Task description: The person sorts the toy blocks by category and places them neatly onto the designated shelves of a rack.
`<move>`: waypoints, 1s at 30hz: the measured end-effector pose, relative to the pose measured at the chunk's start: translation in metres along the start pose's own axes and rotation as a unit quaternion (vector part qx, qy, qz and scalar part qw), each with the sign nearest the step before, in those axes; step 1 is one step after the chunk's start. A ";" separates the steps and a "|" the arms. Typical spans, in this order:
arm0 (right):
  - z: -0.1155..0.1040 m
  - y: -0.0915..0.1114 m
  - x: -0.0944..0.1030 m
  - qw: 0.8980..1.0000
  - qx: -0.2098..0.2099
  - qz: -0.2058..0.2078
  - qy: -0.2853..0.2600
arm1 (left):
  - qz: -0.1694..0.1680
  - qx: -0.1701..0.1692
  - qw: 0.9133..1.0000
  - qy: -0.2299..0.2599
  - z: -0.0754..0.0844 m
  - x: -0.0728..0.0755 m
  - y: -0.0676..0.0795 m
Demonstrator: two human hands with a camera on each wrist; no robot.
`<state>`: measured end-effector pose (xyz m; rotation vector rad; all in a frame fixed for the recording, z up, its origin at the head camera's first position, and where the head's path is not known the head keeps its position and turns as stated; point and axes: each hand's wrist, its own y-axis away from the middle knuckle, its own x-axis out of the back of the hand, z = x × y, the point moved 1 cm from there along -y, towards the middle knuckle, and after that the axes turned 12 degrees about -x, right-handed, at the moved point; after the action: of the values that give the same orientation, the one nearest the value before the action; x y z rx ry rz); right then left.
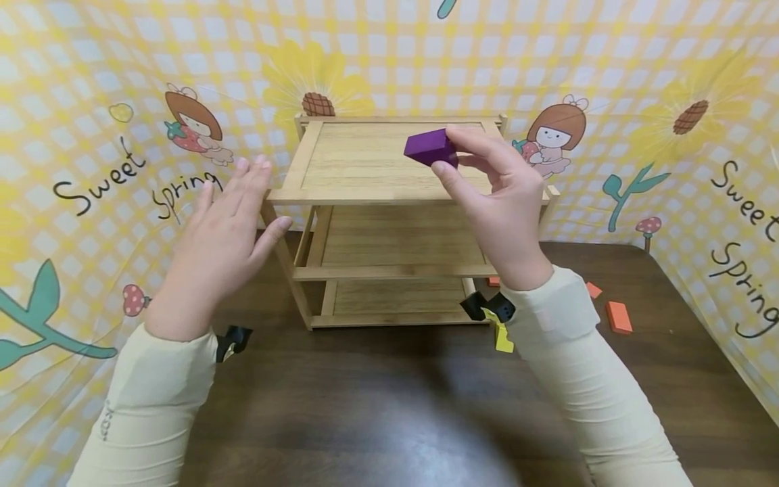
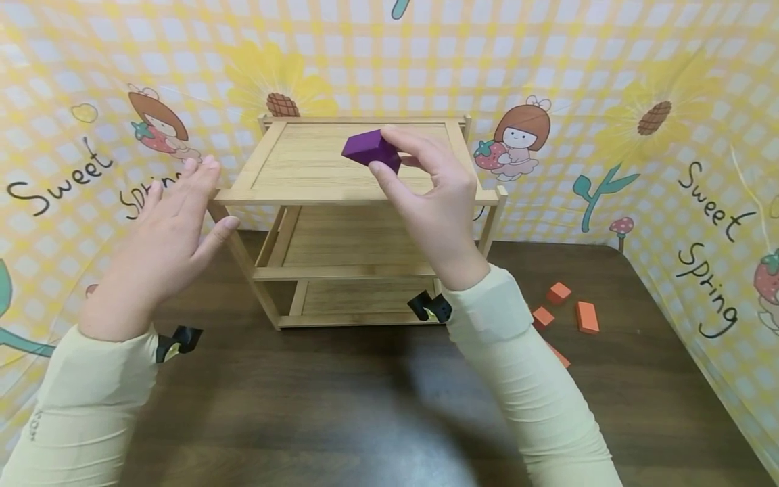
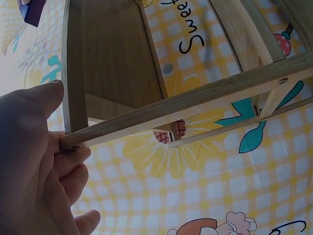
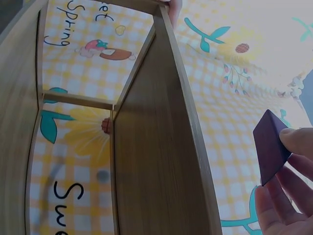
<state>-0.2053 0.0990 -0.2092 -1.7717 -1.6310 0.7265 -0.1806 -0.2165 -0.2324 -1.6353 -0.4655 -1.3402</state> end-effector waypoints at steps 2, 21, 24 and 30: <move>0.001 0.000 -0.002 1.000 0.005 -0.009 0.007 | -0.001 -0.001 1.000 0.002 0.001 0.000 -0.001; -0.001 -0.010 -0.034 0.999 -0.002 -0.041 0.006 | 0.007 -0.005 1.000 -0.004 -0.001 0.000 0.000; -0.002 -0.012 -0.039 0.999 -0.004 -0.048 0.010 | 0.007 -0.004 1.000 -0.006 -0.001 0.000 0.000; -0.002 -0.014 -0.048 0.997 -0.035 -0.065 0.031 | 0.008 -0.002 1.000 -0.002 -0.001 0.000 0.000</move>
<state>-0.2169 0.0516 -0.1980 -1.7014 -1.7293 0.5558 -0.1817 -0.2171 -0.2326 -1.6415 -0.4520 -1.3281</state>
